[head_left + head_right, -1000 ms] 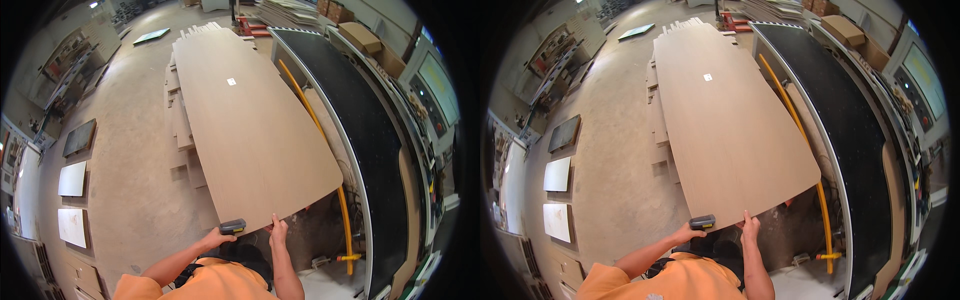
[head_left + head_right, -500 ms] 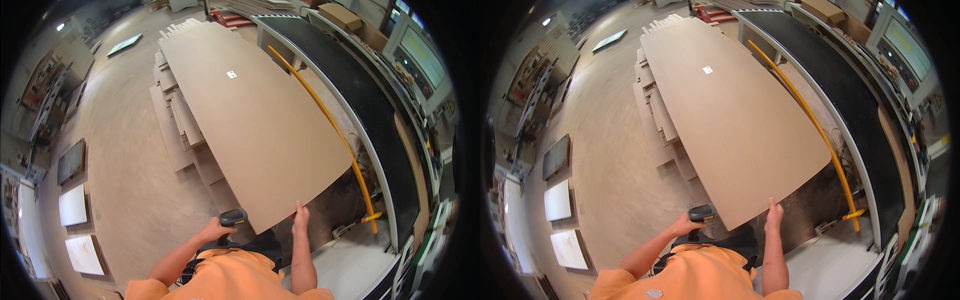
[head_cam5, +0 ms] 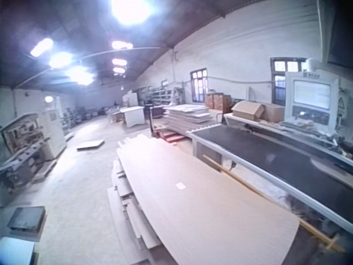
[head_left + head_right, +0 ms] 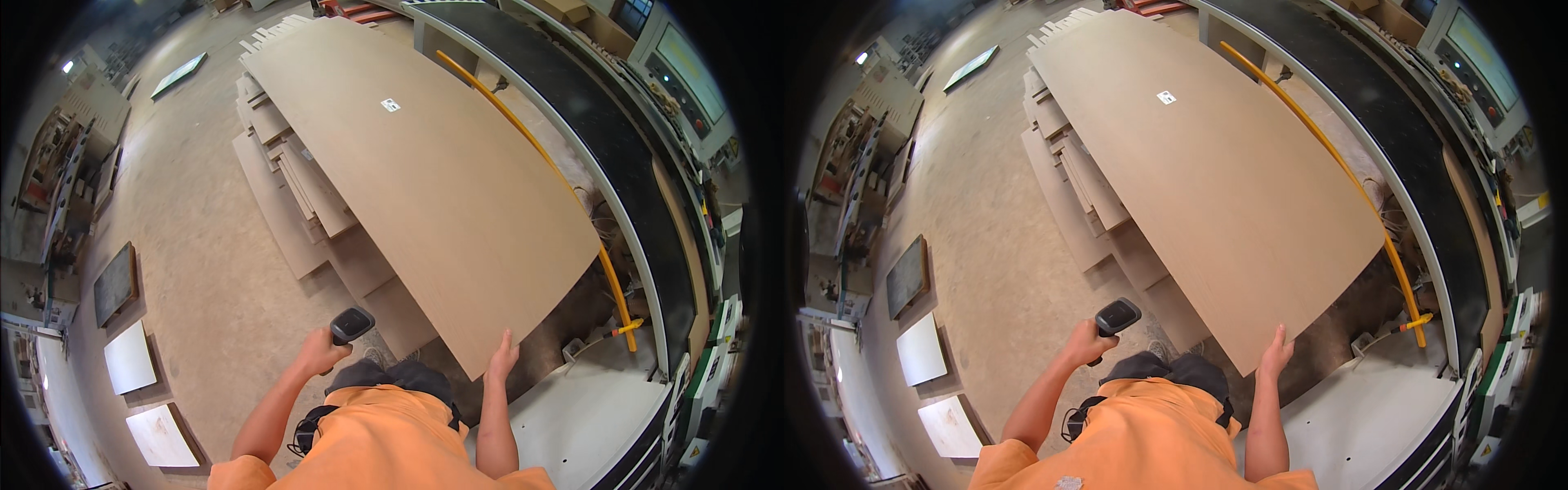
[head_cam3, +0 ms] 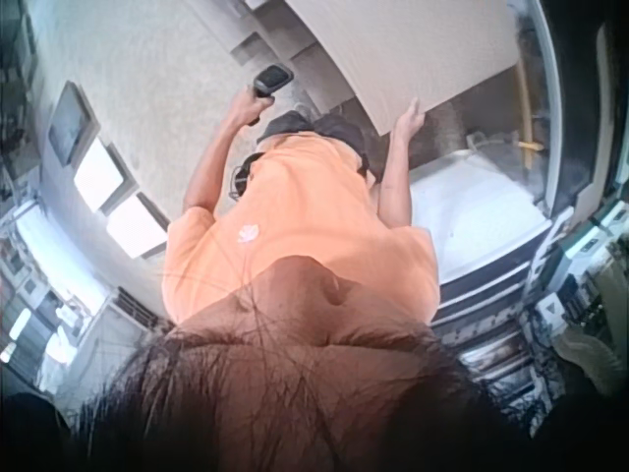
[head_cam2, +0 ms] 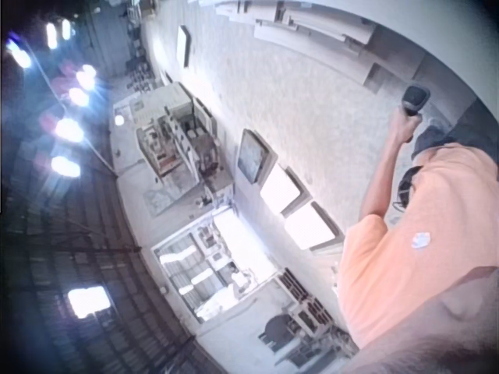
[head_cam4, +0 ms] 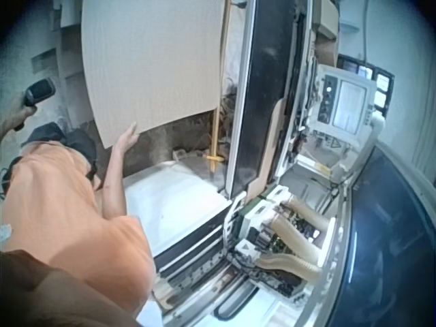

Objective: The person repeatedly picks up flat wooden panels, scans their barcodes with a handheld scanner, places them on a CNC machine table, and then removes them to stack on the floor. This cycle is performed multiple times with different panels.

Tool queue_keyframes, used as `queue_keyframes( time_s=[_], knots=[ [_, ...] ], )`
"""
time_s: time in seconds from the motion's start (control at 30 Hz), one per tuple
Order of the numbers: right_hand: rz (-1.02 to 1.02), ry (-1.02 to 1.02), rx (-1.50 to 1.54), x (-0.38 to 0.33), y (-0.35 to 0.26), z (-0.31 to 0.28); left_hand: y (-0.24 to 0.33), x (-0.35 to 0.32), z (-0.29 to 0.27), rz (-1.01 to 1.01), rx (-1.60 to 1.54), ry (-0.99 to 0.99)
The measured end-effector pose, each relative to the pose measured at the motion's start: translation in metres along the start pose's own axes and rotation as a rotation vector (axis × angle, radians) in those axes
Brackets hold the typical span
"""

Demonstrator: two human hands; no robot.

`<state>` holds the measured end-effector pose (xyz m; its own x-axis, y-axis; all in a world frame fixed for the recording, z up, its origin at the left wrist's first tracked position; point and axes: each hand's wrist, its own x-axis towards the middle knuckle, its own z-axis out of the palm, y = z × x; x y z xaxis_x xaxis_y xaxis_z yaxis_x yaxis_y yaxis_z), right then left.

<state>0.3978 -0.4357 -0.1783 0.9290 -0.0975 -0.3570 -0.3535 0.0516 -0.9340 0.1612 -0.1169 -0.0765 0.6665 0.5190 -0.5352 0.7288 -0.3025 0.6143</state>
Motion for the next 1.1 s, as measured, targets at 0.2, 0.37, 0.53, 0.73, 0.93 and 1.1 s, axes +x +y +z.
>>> queue_keyframes(
  time_s=[0.2, 0.37, 0.53, 0.73, 0.93, 1.1],
  knots=[
    [-0.047, 0.075, -0.085, 0.003, 0.009, -0.002, 0.040, 0.048, -0.059, 0.003, 0.028, -0.027],
    [-0.047, 0.188, -0.294, 0.003, 0.011, -0.004, 0.080, 0.149, -0.135, 0.163, 0.018, -0.015],
    [-0.035, 0.331, -0.564, 0.002, 0.010, -0.005, 0.131, 0.272, -0.216, 0.290, 0.107, 0.008],
    [0.078, 0.450, -0.683, -0.003, 0.014, -0.005, 0.176, 0.368, -0.276, 0.370, 0.195, -0.047],
    [0.189, 0.551, -0.650, -0.005, 0.014, -0.002, 0.192, 0.416, -0.294, 0.377, 0.172, -0.129],
    [0.209, 0.557, -0.674, -0.007, 0.009, 0.001, 0.202, 0.435, -0.298, 0.422, 0.157, -0.114]
  ],
)
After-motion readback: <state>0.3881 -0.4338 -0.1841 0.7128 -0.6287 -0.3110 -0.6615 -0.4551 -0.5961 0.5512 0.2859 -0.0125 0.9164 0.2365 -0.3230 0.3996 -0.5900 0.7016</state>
